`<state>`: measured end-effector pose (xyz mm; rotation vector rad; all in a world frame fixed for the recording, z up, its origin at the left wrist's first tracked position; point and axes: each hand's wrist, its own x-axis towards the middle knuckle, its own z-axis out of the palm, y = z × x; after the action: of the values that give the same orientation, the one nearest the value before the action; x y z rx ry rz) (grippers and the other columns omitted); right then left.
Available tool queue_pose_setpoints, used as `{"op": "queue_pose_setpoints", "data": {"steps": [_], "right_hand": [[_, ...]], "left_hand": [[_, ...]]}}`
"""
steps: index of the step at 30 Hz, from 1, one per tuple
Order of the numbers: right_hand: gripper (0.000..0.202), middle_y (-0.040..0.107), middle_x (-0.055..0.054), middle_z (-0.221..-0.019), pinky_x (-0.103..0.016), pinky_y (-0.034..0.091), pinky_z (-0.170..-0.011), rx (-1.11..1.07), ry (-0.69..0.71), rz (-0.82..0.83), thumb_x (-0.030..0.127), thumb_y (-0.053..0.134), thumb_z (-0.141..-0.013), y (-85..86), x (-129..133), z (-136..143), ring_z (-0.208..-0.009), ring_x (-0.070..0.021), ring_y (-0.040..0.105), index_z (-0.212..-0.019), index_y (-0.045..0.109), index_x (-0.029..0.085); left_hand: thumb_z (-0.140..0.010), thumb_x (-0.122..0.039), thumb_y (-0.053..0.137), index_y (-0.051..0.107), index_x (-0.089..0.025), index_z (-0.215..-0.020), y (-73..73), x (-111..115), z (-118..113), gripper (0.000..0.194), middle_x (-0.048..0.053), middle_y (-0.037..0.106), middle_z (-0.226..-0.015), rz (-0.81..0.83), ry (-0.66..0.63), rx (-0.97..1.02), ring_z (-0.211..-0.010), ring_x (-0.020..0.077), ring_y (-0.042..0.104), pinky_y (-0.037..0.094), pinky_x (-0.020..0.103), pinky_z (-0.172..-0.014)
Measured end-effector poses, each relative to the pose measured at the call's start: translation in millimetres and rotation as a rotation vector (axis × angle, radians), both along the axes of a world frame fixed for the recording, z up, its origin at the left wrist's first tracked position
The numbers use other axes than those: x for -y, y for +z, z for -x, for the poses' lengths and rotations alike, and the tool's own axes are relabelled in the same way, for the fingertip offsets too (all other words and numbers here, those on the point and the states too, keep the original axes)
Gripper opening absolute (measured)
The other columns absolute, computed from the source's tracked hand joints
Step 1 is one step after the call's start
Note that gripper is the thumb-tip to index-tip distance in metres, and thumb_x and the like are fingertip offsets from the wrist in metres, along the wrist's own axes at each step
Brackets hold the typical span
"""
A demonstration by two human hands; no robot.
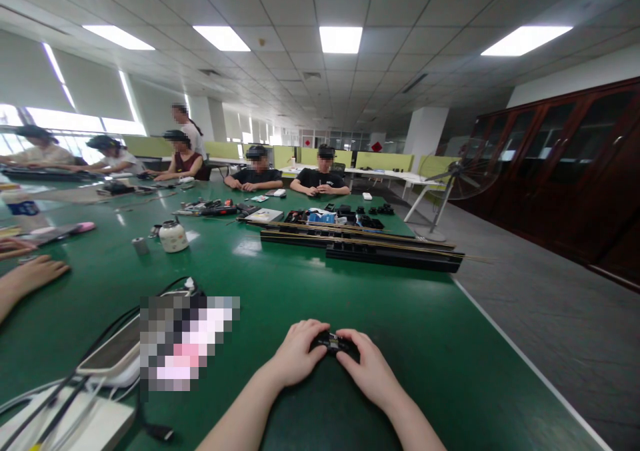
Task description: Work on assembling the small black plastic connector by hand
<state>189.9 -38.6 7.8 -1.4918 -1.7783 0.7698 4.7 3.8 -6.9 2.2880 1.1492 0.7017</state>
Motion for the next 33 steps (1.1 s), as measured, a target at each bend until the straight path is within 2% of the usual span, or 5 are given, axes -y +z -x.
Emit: {"op": "queue_pose_setpoints", "data": {"steps": [12, 33], "right_hand": [[0.029, 0.063, -0.005, -0.105, -0.033, 0.04, -0.094, 0.002, -0.001, 0.006, 0.022, 0.054, -0.074, -3.6, -1.4, -0.5, -0.102, -0.0204, 0.056, -0.102, 0.061, 0.023], [0.026, 0.063, -0.004, -0.105, -0.033, 0.04, -0.094, 0.006, 0.005, 0.016, 0.023, 0.052, -0.077, -2.8, -1.8, -1.3, -0.102, -0.0199, 0.057, -0.101, 0.061, 0.025]], "left_hand": [[-0.078, -0.018, 0.057, 0.056, -0.021, -0.115, -1.0, -1.0, 0.0, 0.037, 0.006, 0.06, -0.112, -0.003, -0.005, 0.001, -0.106, 0.0228, 0.052, 0.036, 0.037, -0.095], [-0.078, -0.023, 0.057, 0.055, -0.023, -0.117, -1.7, -0.7, 0.9, 0.039, 0.005, 0.061, -0.112, 0.002, 0.003, 0.002, -0.106, 0.0237, 0.051, 0.036, 0.038, -0.095]]}}
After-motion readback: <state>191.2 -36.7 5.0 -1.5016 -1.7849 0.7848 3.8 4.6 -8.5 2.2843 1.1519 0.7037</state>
